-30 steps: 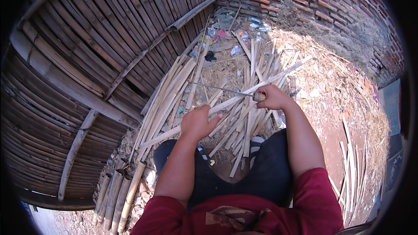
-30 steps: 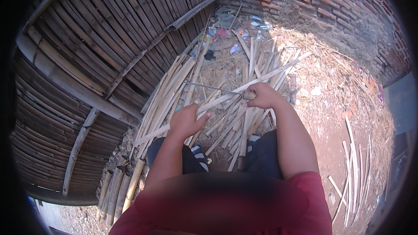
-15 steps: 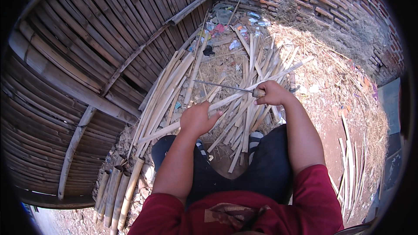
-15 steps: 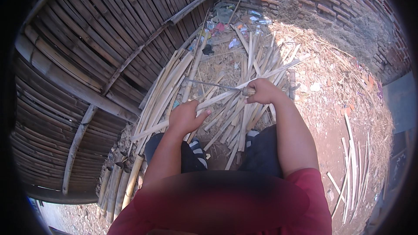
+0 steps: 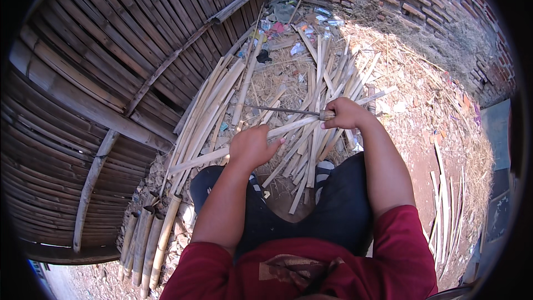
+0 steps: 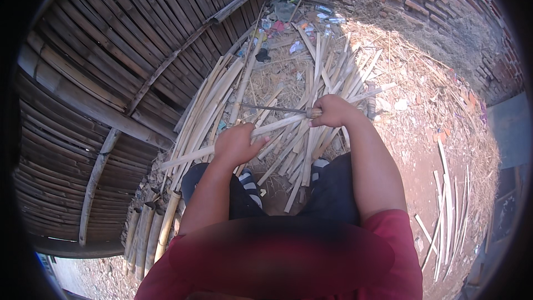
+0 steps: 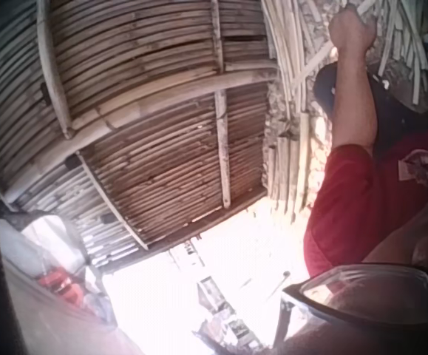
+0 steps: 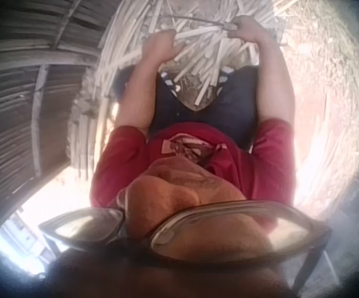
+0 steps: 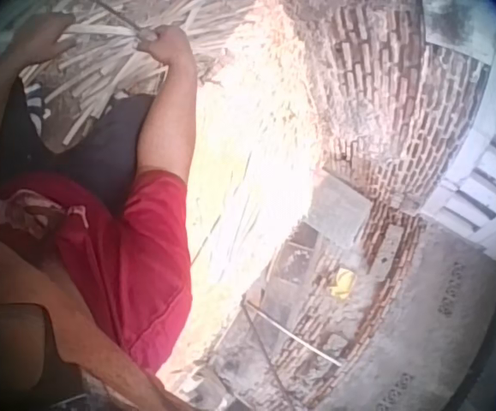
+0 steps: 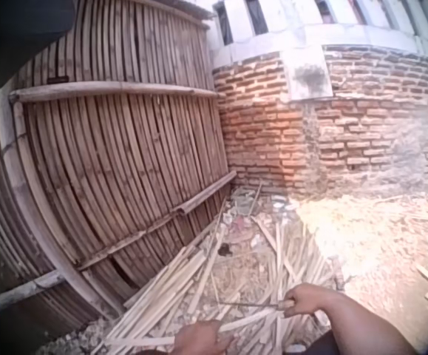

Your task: The person shaves a bamboo stick using a knife by scraping the blade along the length of the wood. They hold the stick with one hand and the knife with the other while sitting near a pile of bamboo shavings.

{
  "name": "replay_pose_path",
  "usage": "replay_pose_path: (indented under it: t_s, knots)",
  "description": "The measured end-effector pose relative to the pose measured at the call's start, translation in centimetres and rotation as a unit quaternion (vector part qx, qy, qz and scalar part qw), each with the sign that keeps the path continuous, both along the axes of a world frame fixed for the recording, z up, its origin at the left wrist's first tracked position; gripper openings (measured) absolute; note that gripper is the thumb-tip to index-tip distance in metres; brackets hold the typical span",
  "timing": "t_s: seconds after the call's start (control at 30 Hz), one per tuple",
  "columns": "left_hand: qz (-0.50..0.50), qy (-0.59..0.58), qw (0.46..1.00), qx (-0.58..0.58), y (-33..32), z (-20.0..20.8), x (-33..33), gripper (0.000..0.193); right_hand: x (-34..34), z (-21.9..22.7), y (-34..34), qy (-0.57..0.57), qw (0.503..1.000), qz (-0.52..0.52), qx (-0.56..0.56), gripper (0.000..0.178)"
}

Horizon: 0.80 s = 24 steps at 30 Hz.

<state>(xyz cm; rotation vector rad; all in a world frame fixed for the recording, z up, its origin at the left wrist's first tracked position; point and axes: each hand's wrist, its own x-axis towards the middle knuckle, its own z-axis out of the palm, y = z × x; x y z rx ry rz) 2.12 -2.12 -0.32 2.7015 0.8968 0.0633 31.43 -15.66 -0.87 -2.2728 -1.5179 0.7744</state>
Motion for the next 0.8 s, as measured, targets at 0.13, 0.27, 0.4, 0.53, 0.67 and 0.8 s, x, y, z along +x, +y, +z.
replay_pose_path:
  t_s: [0.13, 0.27, 0.4, 0.53, 0.67, 0.8]
  knots:
    - [0.048, -0.020, 0.999, -0.010, 0.2, -0.5, 0.0, 0.051, -0.4, 1.2, 0.0, -0.022, 1.000, 0.004, 0.012, 0.053]
    - [0.077, -0.024, 0.996, -0.026, 0.5, -0.3, -0.1, 0.050, -1.0, 3.1, -0.6, -0.057, 0.997, -0.031, 0.032, 0.048]
    - [0.096, -0.045, 0.994, -0.034, 0.5, 0.2, -0.3, 0.051, -1.6, 3.4, -0.8, -0.089, 0.992, -0.028, 0.085, 0.045]
    - [0.112, -0.080, 0.990, -0.033, 0.6, 0.4, -0.4, 0.052, -1.0, 3.1, -1.3, -0.083, 0.984, -0.066, 0.144, 0.047]
    - [0.129, -0.091, 0.987, -0.036, 0.6, 0.8, -0.4, 0.052, -0.3, 3.8, -1.6, -0.076, 0.982, -0.108, 0.133, 0.049]
    - [0.135, -0.102, 0.984, -0.051, 0.5, 1.0, -0.2, 0.051, -1.8, 3.8, -1.3, -0.119, 0.977, -0.072, 0.160, 0.044]
